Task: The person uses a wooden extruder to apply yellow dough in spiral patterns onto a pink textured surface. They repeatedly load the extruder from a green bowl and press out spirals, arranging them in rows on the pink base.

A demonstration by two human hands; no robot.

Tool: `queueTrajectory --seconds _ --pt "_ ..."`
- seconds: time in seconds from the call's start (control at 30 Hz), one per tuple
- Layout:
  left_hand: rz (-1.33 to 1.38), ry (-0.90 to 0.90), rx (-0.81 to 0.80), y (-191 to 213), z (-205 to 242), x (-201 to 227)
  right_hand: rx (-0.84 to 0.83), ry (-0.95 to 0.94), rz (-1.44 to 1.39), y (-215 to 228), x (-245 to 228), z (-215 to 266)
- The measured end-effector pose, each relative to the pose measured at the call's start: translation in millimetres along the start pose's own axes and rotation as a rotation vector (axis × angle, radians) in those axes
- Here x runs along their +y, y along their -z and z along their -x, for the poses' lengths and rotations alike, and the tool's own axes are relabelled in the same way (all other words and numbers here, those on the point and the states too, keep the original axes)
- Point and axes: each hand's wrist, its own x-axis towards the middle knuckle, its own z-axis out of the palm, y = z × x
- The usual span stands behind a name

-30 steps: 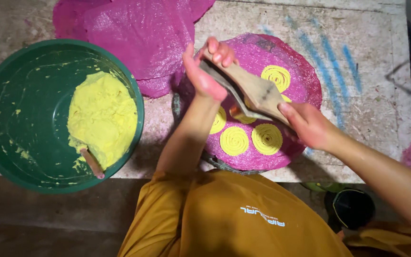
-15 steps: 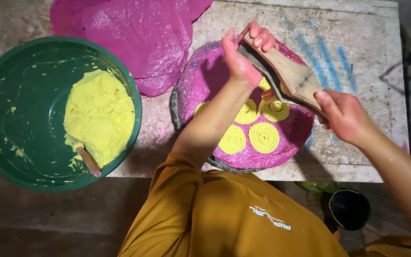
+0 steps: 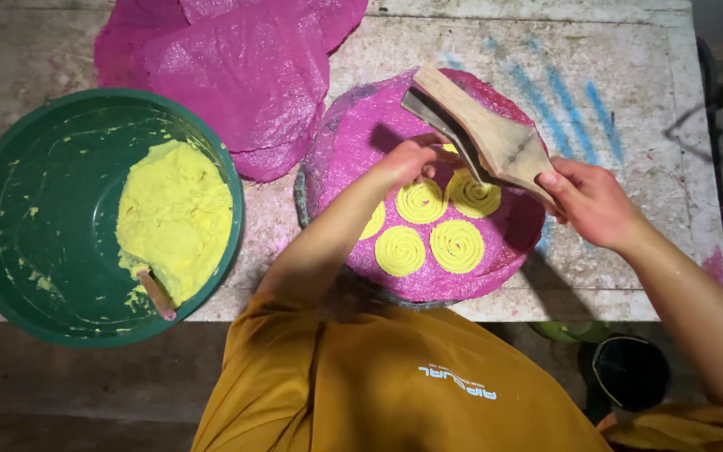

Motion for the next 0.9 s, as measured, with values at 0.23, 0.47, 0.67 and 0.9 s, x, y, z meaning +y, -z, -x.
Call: queueTrajectory --seconds 0.23,0.47,0.67,0.9 --pt "-0.175 -0.293 0.083 2 -5 -15 0.094 0.083 -0.033 -11 22 -23" --pt "-0.689 -0.164 0.389 7 62 26 0.192 0.187 -0.218 -23 64 -19" --pt "-0.905 -0.370 0.470 -5 101 41 0.211 0.274 -0.491 -52 80 8" --pt "-1.161 -0.719 0.488 -6 118 34 0.234 0.331 -0.760 -74 88 43"
